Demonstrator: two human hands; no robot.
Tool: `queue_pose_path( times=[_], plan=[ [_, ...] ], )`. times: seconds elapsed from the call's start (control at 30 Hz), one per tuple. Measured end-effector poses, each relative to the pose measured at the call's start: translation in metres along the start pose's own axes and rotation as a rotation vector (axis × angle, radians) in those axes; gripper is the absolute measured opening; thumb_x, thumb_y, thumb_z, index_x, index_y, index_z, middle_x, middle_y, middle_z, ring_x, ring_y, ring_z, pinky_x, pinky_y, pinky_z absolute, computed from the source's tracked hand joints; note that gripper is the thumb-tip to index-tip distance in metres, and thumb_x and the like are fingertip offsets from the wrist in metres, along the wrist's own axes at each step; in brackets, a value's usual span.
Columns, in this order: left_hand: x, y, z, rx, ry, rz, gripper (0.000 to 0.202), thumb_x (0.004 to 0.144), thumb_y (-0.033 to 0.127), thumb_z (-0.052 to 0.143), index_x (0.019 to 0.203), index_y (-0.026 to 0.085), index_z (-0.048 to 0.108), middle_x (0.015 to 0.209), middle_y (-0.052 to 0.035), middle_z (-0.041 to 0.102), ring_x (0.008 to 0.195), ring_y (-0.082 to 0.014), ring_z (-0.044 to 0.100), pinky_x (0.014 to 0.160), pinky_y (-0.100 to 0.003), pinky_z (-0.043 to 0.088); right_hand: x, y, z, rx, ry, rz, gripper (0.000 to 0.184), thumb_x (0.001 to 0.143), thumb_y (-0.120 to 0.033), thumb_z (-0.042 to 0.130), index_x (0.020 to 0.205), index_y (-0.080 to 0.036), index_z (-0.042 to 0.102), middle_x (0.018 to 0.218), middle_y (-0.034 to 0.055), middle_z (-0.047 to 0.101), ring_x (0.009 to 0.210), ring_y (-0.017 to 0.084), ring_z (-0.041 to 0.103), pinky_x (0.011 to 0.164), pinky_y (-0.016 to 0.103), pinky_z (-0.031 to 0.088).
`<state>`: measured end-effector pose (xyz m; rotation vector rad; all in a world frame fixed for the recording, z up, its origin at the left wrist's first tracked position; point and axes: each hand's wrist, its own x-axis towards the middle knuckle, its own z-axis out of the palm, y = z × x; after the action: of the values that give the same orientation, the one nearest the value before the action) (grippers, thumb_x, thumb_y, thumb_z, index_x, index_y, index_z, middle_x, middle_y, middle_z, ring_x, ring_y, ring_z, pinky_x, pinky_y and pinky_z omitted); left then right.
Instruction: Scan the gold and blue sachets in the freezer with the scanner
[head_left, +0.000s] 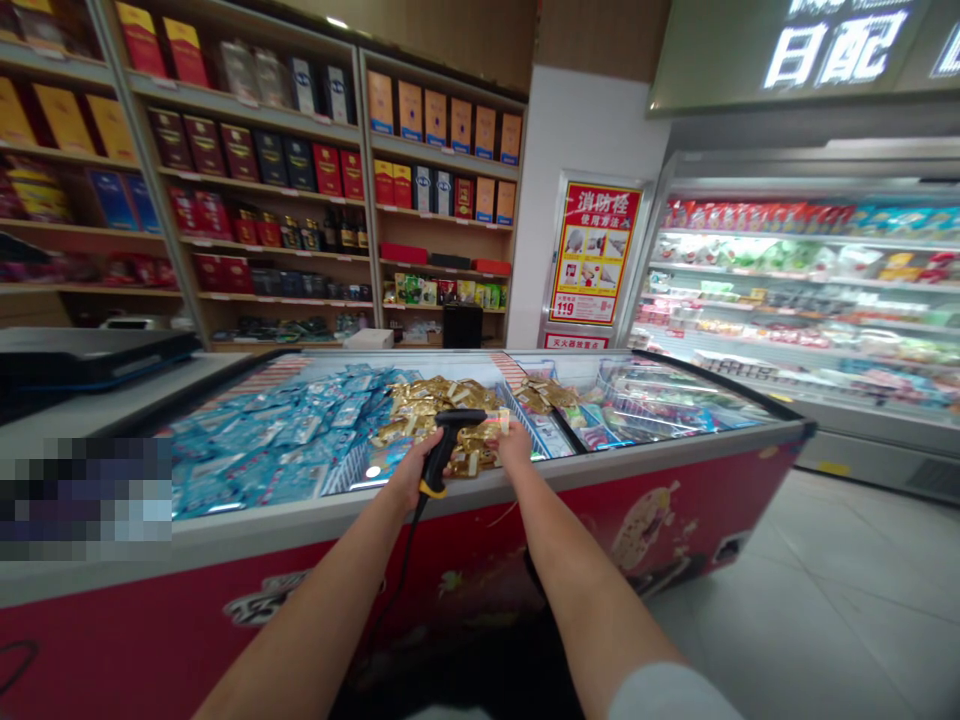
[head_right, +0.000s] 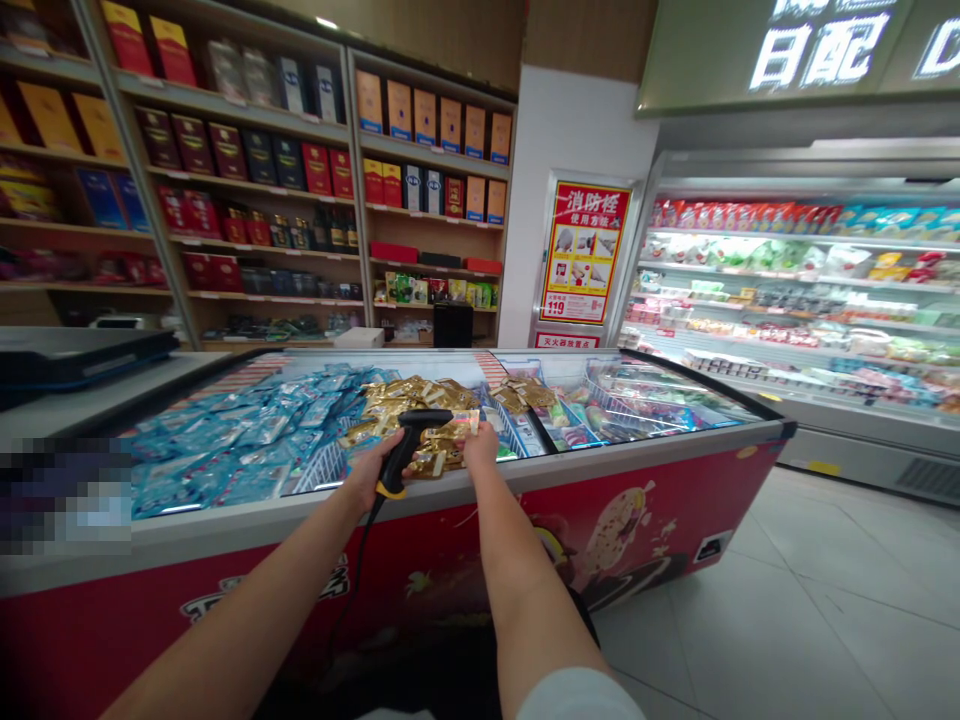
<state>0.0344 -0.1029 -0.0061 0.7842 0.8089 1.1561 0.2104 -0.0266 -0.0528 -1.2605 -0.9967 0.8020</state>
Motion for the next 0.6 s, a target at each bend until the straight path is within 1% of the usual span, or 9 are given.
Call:
queue_pose_path(
  times=[0.07, 0.17, 0.23, 0.3, 0.43, 0.5, 0.6],
  plan=[
    [-0.002, 0.001, 0.001, -0.005, 0.013, 0.003, 0.029, 0.085, 0.035, 0.054, 0.091, 0.008, 0.065, 0.063, -0.0074, 0.065, 0.038, -0.0090, 0.052, 0.033, -0.018, 0.041, 0.000, 0.000, 0.000, -0.002, 0.011, 0.000, 0.017, 0.072, -0.013, 0.053, 0.088, -0.019, 0.058, 0.070, 0.0018, 0.067, 0.056, 0.017, 0.066, 0.046, 0.024, 0.049],
    [-0.003, 0.003, 0.000, -0.023, 0.007, 0.048, 0.027, 0.085, 0.032, 0.054, 0.092, 0.008, 0.064, 0.064, -0.0071, 0.065, 0.040, -0.0090, 0.053, 0.035, -0.018, 0.043, 0.000, 0.001, 0.001, -0.003, 0.010, -0.003, 0.018, 0.072, -0.012, 0.053, 0.088, -0.019, 0.057, 0.071, 0.0023, 0.067, 0.057, 0.017, 0.066, 0.047, 0.024, 0.050],
    [-0.003, 0.005, 0.000, -0.023, 0.003, 0.059, 0.028, 0.085, 0.034, 0.055, 0.092, 0.009, 0.063, 0.063, -0.0059, 0.064, 0.039, -0.0091, 0.053, 0.034, -0.018, 0.042, 0.002, 0.003, 0.002, 0.001, 0.001, -0.002, 0.019, 0.073, -0.012, 0.052, 0.090, -0.019, 0.056, 0.070, 0.0019, 0.067, 0.057, 0.017, 0.066, 0.049, 0.025, 0.050],
    [-0.006, 0.008, 0.001, -0.010, 0.012, 0.038, 0.029, 0.084, 0.037, 0.055, 0.091, 0.010, 0.063, 0.061, -0.0048, 0.063, 0.037, -0.0094, 0.052, 0.032, -0.018, 0.040, 0.005, 0.006, 0.003, 0.001, -0.001, 0.000, 0.021, 0.073, -0.013, 0.052, 0.093, -0.019, 0.056, 0.068, 0.0015, 0.067, 0.057, 0.018, 0.066, 0.050, 0.026, 0.051],
    [-0.015, 0.015, 0.011, 0.039, 0.019, 0.018, 0.029, 0.084, 0.037, 0.055, 0.088, 0.010, 0.063, 0.061, -0.0049, 0.063, 0.036, -0.0095, 0.052, 0.032, -0.018, 0.039, 0.009, 0.011, 0.004, 0.000, 0.002, -0.005, 0.021, 0.074, -0.016, 0.054, 0.095, -0.019, 0.055, 0.068, 0.0014, 0.067, 0.057, 0.017, 0.066, 0.052, 0.026, 0.051],
    [-0.018, 0.018, 0.016, 0.096, 0.046, 0.022, 0.026, 0.083, 0.037, 0.056, 0.085, 0.011, 0.063, 0.061, -0.0050, 0.063, 0.037, -0.0097, 0.052, 0.031, -0.019, 0.039, 0.009, 0.012, 0.003, 0.003, 0.000, -0.006, 0.020, 0.075, -0.017, 0.053, 0.096, -0.019, 0.054, 0.067, 0.0013, 0.067, 0.057, 0.017, 0.066, 0.051, 0.025, 0.050],
    [-0.020, 0.018, 0.023, 0.162, 0.083, 0.106, 0.020, 0.079, 0.033, 0.062, 0.080, 0.012, 0.062, 0.063, -0.0044, 0.063, 0.044, -0.0112, 0.057, 0.035, -0.019, 0.043, 0.008, 0.012, 0.003, 0.004, -0.002, -0.007, 0.020, 0.076, -0.017, 0.051, 0.096, -0.019, 0.054, 0.065, 0.0006, 0.067, 0.058, 0.017, 0.066, 0.051, 0.025, 0.050]
  ],
)
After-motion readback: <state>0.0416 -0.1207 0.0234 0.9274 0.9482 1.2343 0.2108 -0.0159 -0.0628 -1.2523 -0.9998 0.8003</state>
